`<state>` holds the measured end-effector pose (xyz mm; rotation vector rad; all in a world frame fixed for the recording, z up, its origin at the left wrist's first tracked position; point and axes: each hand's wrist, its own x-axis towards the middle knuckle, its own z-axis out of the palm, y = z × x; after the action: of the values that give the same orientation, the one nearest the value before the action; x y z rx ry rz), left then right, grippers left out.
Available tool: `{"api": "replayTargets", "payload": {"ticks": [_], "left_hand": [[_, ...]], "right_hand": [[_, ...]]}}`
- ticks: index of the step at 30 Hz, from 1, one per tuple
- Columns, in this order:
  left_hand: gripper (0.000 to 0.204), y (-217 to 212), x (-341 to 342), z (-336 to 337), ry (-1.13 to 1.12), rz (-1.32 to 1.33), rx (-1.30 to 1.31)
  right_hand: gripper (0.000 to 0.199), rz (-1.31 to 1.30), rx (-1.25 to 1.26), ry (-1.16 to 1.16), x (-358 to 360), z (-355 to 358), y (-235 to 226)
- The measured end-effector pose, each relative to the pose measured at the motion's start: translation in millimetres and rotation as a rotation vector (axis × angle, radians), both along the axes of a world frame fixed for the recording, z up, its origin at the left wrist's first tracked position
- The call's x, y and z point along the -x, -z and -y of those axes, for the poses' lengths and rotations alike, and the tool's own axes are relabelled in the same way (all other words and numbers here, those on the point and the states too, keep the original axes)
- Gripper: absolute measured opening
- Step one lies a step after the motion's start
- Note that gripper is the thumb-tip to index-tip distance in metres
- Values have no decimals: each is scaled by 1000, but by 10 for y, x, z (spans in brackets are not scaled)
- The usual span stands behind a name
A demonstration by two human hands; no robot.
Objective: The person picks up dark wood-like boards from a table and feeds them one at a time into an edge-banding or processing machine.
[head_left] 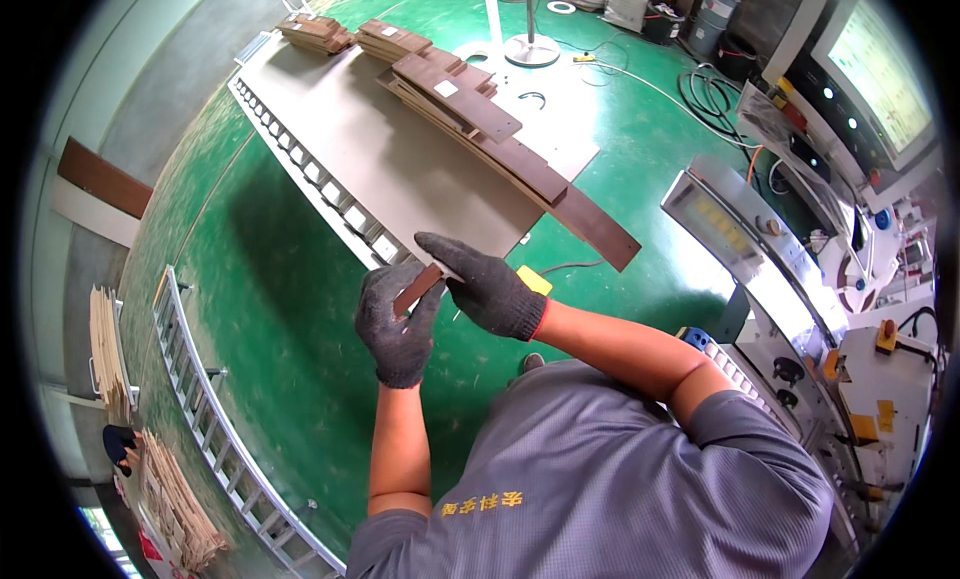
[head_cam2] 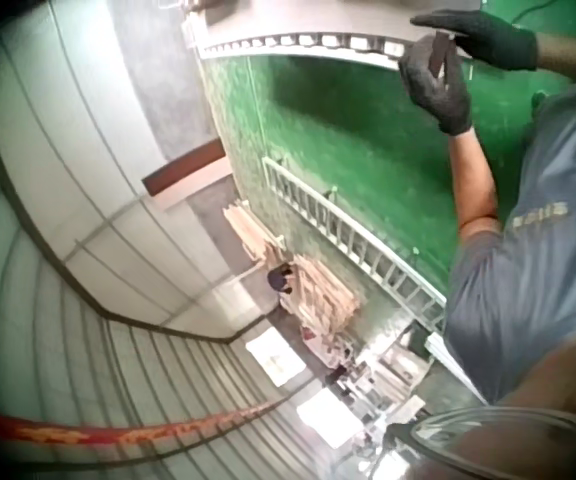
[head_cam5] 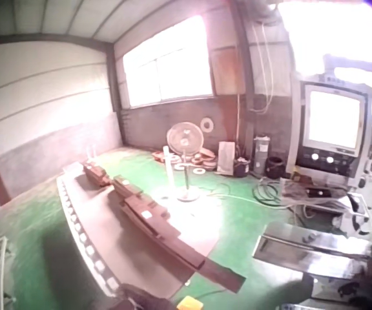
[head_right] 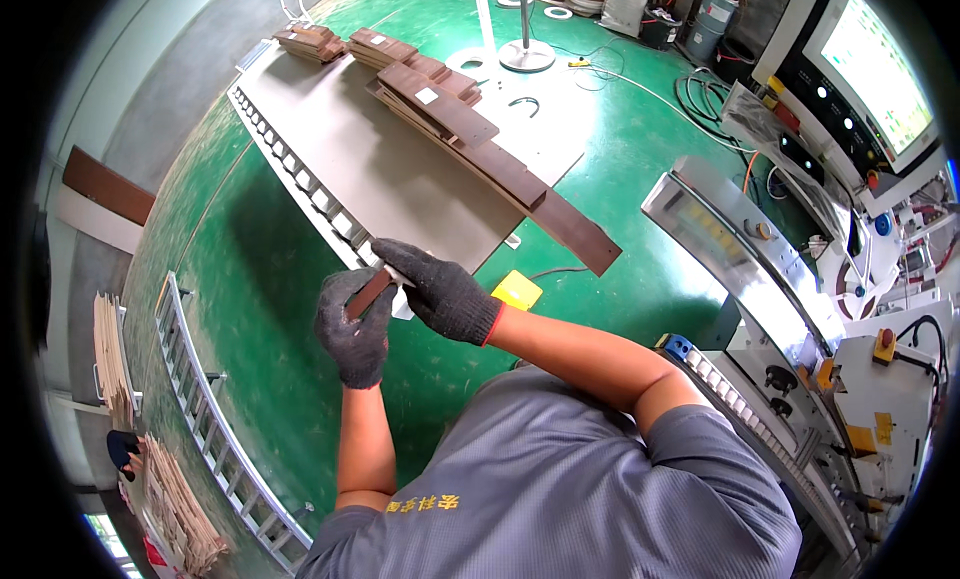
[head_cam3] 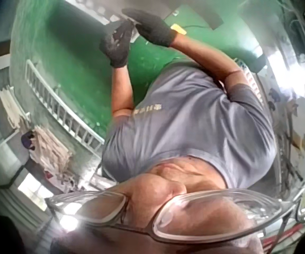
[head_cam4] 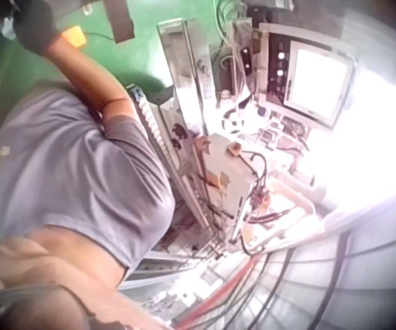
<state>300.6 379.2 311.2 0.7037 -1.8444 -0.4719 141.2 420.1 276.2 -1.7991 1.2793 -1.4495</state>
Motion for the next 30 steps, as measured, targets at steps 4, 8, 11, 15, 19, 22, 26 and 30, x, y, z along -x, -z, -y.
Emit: {"api": "replayTargets", "payload": {"ticks": [4, 8, 11, 15, 19, 22, 26, 30], "left_hand": [[27, 41, 196, 18, 50, -89, -41], [27, 87, 313, 17, 59, -133, -81], [36, 161, 339, 49, 121, -126, -139], [33, 105, 388, 54, 98, -73, -24], [29, 79, 426, -25, 103, -21, 34], [27, 73, 504, -98, 126, 12, -2], [38, 30, 710, 22, 312, -25, 21], [73, 891, 746, 248, -41, -396, -612]], "right_hand": [[62, 31, -67, 74, 8, -70, -14], [56, 22, -59, 100, 100, -79, 73], [64, 22, -37, 128, 132, -64, 127], [62, 60, -74, 208, 80, -96, 76], [59, 73, -150, 236, 89, -171, -67], [58, 28, -160, 222, 230, -198, -79], [63, -181, -104, 324, 533, -397, -241], [50, -224, -155, 473, 742, -566, -34]]}}
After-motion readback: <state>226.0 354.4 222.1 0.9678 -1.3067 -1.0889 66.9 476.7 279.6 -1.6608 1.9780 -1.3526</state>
